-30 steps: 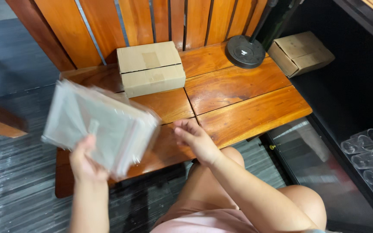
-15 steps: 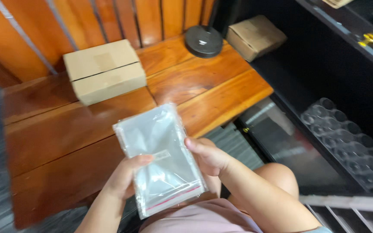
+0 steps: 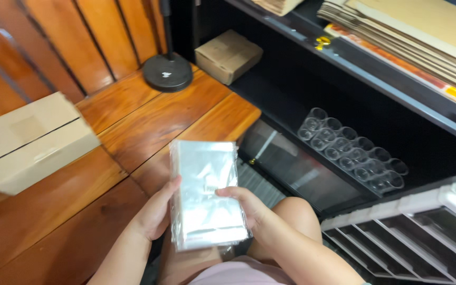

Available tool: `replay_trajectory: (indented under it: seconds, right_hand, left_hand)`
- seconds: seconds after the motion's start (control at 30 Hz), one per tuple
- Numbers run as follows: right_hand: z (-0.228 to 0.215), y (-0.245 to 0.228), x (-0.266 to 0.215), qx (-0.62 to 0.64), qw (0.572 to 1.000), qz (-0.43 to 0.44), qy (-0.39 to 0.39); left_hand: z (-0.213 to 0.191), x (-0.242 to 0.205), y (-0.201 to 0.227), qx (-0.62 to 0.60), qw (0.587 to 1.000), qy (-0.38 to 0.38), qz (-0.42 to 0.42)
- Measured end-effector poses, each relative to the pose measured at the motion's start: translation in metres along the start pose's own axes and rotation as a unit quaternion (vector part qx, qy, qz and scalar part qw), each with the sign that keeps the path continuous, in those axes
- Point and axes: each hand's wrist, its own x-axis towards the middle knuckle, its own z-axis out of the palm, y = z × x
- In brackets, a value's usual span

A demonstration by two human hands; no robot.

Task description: The person sits on the floor and repeatedly picks up stacks of clear plastic containers from a wooden bench, then places them onto a shelf above a cabinet. The person handles the containers by hand, moving them between the bench and the shelf multiple times.

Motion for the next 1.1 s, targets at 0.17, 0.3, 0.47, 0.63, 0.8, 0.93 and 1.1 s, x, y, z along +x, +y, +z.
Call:
replay_trajectory:
  seconds: [0.17,0.3,0.47,0.63,0.8,0.93,1.1]
  right_hand:
    - [-0.004,-0.033,-0.004,0.056,0.992,-0.101,0.045]
    - [0.013,-0.060,0.003,0.086,0.971,-0.202,0.090]
    - [0.036,-0.084,0.051,0.164,0.930,-0.306,0.120]
    - [0.044,-0.094,0.105,0.187,0.875,-0.426,0.134]
    - [0.045,-0.111,0.129,0.162,0.871,-0.401,0.231]
    - [0.067,-0.123,0.109,0.148,0.903,-0.342,0.212]
    - [0.019,-0.127,0.095,-0.021,0.970,-0.212,0.120]
  left_hand:
    - [-0.004,0.037,-0.014,0.009,0.996,-0.017,0.082]
    - [-0.038,0.100,-0.050,-0.101,0.968,-0.075,0.218]
    - [0.023,0.109,-0.025,-0.109,0.958,0.074,0.253]
    - [0.055,0.144,0.007,0.027,0.940,0.172,0.294]
    - [0.029,0.217,0.031,0.125,0.923,0.204,0.302]
    - [0.023,0.207,0.060,0.164,0.909,0.179,0.339]
    - [0.015,0.197,0.083,0.226,0.917,0.136,0.299]
